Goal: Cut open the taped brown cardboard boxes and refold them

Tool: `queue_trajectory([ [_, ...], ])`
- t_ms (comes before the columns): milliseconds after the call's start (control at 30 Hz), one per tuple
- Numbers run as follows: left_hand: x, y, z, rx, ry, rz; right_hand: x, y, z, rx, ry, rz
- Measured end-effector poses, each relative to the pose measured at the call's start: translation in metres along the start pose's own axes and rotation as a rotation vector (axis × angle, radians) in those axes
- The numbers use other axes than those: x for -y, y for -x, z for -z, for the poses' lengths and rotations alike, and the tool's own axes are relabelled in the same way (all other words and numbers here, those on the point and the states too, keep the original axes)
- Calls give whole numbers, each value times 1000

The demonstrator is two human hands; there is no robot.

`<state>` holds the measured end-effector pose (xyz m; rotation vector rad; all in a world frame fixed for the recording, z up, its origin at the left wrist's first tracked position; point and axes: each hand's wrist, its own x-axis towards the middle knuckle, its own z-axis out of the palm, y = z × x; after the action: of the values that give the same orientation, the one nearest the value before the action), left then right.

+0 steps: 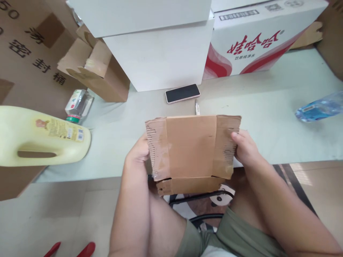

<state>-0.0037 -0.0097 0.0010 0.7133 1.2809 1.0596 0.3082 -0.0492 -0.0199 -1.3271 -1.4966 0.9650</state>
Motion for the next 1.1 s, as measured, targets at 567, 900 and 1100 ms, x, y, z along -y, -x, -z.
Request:
queue_trajectory([
  [567,-14,-18,4,-133,344,-198,-1,-5,-1,13,-400,-137],
  [900,-23,-14,1,-262,562,-209,44,3,1,-238,-643,-288],
  [1100,-30,-7,6,-372,585,-167,58,18,55,-681,-537,-229],
])
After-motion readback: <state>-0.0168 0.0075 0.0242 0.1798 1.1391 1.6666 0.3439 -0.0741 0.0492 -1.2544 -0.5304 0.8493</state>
